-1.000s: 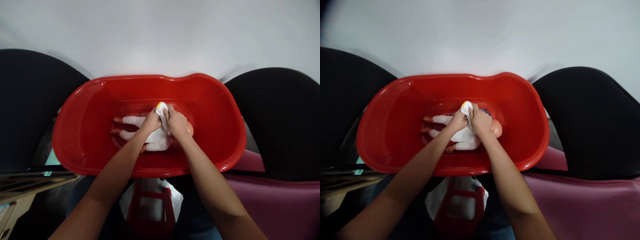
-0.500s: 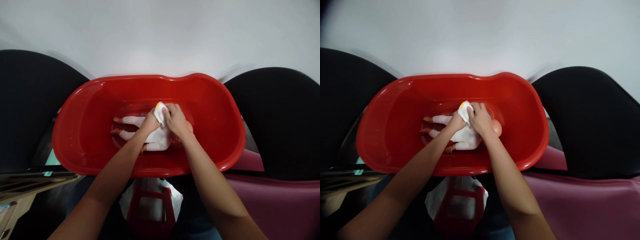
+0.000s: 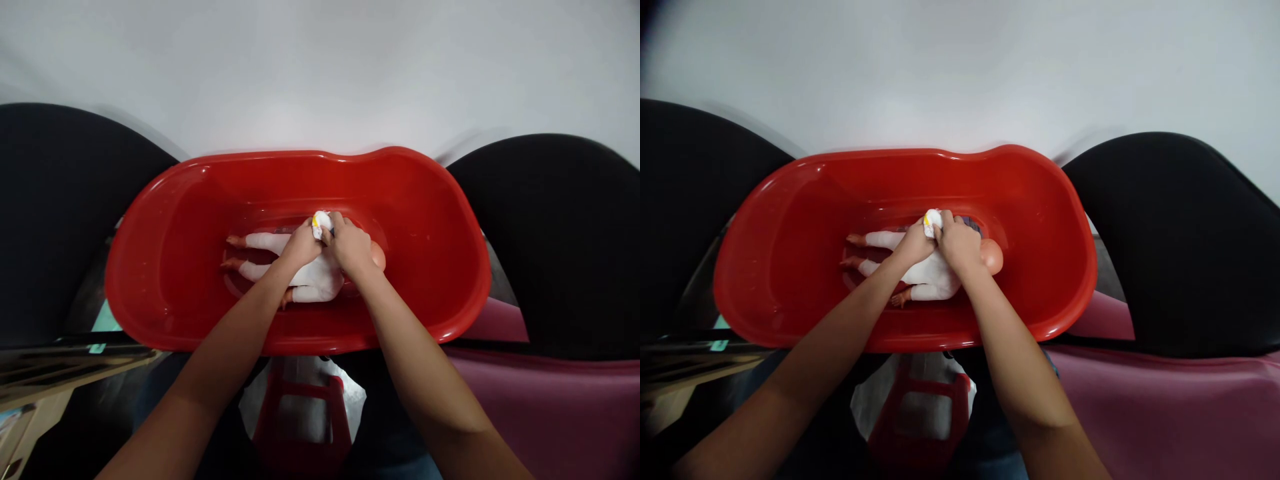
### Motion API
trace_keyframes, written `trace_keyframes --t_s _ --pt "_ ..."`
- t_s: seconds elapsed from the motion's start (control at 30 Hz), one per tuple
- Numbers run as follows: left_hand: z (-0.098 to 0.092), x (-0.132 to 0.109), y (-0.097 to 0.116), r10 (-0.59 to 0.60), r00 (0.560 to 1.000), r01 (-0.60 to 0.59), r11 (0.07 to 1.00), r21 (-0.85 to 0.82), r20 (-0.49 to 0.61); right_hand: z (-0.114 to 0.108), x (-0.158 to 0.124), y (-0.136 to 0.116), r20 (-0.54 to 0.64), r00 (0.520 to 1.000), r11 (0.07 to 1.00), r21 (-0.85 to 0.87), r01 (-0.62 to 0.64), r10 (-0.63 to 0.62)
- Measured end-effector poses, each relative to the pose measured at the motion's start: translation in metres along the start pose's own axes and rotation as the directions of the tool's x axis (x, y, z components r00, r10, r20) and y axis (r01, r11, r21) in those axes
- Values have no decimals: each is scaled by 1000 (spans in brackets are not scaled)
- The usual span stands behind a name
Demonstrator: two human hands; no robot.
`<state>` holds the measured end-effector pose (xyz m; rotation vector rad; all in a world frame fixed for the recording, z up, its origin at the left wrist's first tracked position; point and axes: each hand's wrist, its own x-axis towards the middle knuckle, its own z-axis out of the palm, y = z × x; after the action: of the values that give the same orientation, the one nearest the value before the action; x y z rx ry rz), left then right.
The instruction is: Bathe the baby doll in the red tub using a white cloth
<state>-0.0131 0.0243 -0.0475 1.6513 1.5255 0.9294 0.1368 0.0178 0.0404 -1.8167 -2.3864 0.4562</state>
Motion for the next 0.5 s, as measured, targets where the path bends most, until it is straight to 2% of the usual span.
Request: trace_keyframes --t_s 0.13,0.23,0.33,0.4,0.47,0.5 --pt "-1 -1 3 -20 999 20 1000 5 -35 -2 -1 2 -2 999 999 14 48 -48" --pt "-2 -3 5 17 998 -16 1000 20 -52 -3 -1 5 -37 998 992 110 56 -52" --pt "-5 -3 7 72 997 -68 994 88 -40 -3 2 10 -153 988 941 337 17 37" --pt "-6 -3 8 76 996 -71 991 117 -37 -1 4 15 -267 956 875 484 25 120" --pt "-6 -1 10 64 997 -59 992 109 -37 1 5 17 -354 922 825 561 75 157" --pt "-7 0 11 47 998 -45 995 86 -30 1 5 18 -359 923 820 565 94 141"
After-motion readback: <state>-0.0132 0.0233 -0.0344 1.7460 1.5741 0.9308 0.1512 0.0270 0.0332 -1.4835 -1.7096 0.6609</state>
